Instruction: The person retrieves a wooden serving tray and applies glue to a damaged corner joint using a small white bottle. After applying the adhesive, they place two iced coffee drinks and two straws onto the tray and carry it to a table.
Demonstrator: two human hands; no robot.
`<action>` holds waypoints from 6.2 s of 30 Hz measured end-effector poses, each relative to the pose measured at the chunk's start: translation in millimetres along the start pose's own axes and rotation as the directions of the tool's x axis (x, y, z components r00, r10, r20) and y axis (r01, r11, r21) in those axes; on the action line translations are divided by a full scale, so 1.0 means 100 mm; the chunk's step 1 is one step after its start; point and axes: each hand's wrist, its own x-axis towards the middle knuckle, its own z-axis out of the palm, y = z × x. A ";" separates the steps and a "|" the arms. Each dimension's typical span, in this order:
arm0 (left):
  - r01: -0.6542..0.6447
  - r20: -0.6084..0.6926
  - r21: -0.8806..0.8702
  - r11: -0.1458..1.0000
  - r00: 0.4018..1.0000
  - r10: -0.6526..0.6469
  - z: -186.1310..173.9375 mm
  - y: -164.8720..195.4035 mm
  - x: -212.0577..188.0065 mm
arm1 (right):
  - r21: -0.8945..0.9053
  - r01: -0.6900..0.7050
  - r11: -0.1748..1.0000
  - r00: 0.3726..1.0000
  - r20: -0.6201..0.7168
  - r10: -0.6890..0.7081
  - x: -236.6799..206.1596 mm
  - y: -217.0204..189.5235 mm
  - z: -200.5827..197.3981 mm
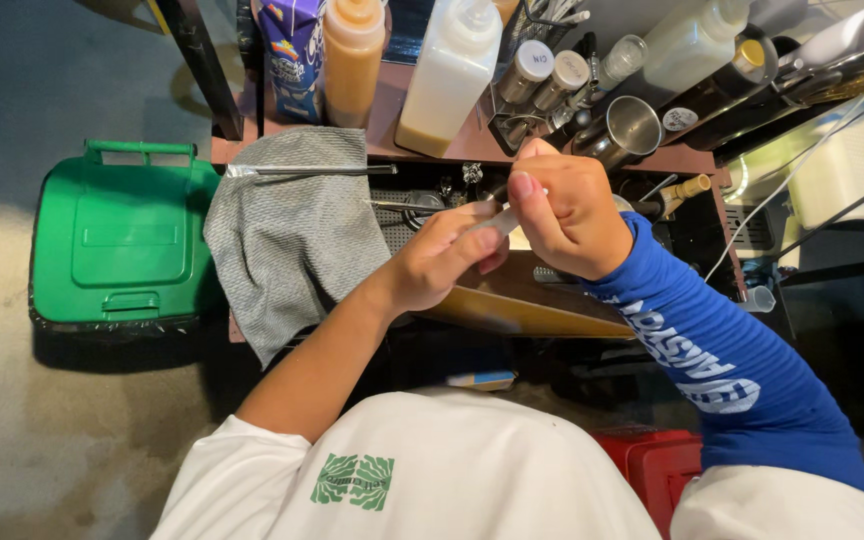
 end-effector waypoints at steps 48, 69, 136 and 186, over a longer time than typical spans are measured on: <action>-0.083 -0.142 0.412 0.907 0.978 0.154 -0.07 0.43 0.02 | 0.185 -0.313 0.932 0.948 0.000 0.318 -0.11 -0.04 -0.03; -0.189 -0.182 0.388 0.902 0.944 0.276 0.02 0.53 0.04 | 0.471 -0.368 0.802 0.928 0.137 0.346 -0.18 0.06 0.02; -0.100 -0.271 0.243 0.965 0.948 0.166 0.10 -0.01 -0.06 | -0.574 -0.154 0.805 0.921 0.211 0.327 0.47 1.51 0.44; -0.124 -0.226 0.198 0.972 0.960 0.168 0.10 -0.41 -0.14 | 0.451 -0.282 0.847 0.959 0.135 0.248 -0.22 0.01 -0.34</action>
